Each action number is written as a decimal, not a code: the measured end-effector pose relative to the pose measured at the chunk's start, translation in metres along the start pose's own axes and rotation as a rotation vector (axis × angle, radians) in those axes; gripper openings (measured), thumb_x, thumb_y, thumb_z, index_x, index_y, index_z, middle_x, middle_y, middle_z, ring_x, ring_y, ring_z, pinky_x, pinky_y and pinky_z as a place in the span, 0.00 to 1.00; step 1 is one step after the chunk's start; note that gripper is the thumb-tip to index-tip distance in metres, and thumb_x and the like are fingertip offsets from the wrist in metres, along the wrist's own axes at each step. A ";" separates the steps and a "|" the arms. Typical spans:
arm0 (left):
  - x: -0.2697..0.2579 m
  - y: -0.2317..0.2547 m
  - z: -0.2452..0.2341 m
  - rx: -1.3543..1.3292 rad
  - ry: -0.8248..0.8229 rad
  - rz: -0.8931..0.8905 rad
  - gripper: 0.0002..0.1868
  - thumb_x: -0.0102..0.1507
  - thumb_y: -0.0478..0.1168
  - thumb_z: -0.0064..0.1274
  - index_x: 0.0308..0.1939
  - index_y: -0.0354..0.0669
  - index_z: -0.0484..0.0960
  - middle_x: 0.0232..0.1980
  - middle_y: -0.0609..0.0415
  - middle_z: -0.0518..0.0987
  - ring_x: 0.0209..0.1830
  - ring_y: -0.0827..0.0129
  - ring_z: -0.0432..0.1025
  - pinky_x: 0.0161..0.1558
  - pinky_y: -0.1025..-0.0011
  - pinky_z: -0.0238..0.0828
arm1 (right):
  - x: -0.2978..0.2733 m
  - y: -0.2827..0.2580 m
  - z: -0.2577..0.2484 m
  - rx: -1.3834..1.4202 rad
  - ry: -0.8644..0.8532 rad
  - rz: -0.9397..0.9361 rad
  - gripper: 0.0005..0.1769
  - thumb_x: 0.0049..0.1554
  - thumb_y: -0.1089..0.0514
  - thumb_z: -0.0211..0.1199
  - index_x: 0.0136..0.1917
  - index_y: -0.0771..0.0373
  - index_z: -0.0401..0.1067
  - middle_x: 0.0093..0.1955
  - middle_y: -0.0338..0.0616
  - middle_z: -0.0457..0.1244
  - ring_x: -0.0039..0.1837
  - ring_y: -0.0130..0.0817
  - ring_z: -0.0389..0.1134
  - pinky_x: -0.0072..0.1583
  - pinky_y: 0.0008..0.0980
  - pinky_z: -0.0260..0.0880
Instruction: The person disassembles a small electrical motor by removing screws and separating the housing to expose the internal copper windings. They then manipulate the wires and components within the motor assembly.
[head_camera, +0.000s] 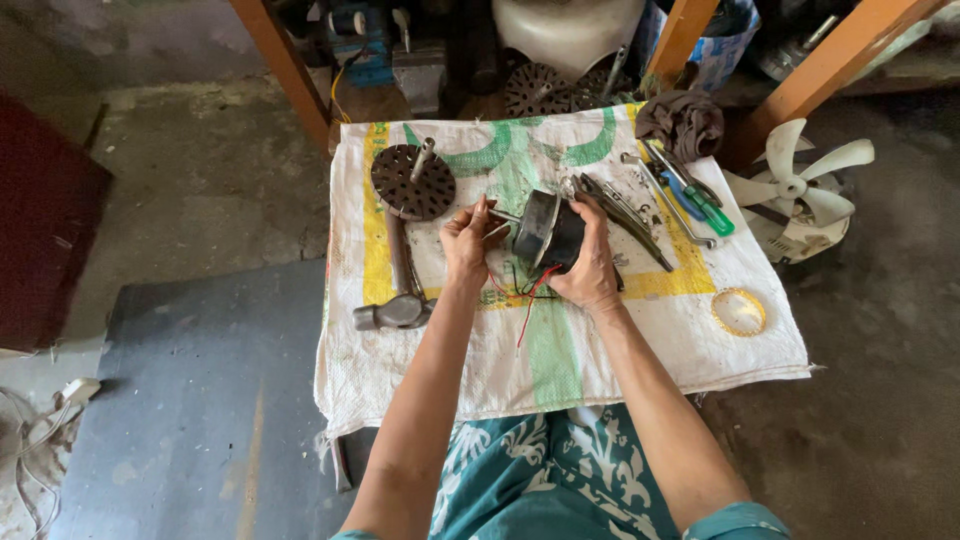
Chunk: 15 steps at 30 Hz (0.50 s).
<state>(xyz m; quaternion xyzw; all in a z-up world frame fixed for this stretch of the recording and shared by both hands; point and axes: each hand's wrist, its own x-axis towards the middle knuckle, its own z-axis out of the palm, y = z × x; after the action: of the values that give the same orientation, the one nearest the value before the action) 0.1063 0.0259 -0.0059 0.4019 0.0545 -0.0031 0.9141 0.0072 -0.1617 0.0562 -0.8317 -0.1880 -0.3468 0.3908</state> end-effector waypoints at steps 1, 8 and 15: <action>-0.001 -0.001 0.001 -0.020 0.026 0.011 0.11 0.65 0.42 0.60 0.38 0.35 0.84 0.35 0.50 0.83 0.29 0.69 0.78 0.32 0.69 0.81 | -0.001 0.000 0.001 -0.001 0.000 -0.003 0.55 0.41 0.62 0.76 0.75 0.63 0.50 0.75 0.61 0.52 0.78 0.59 0.55 0.77 0.50 0.57; 0.001 -0.015 0.009 -0.011 0.132 0.079 0.12 0.65 0.42 0.62 0.34 0.36 0.80 0.33 0.51 0.82 0.31 0.68 0.77 0.33 0.68 0.78 | -0.004 0.003 0.003 -0.004 -0.025 0.031 0.56 0.40 0.64 0.74 0.76 0.64 0.50 0.76 0.61 0.51 0.79 0.60 0.54 0.78 0.50 0.56; -0.048 -0.021 0.049 0.202 -0.023 0.071 0.33 0.59 0.55 0.62 0.60 0.41 0.69 0.49 0.54 0.80 0.52 0.70 0.72 0.55 0.72 0.69 | -0.006 0.006 0.003 0.032 -0.007 0.067 0.64 0.36 0.60 0.81 0.78 0.66 0.47 0.76 0.62 0.52 0.77 0.60 0.55 0.76 0.50 0.57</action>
<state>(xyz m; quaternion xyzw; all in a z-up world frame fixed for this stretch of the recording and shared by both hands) 0.0623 -0.0263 0.0170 0.4936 0.0290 0.0191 0.8690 0.0075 -0.1636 0.0474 -0.8324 -0.1669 -0.3273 0.4150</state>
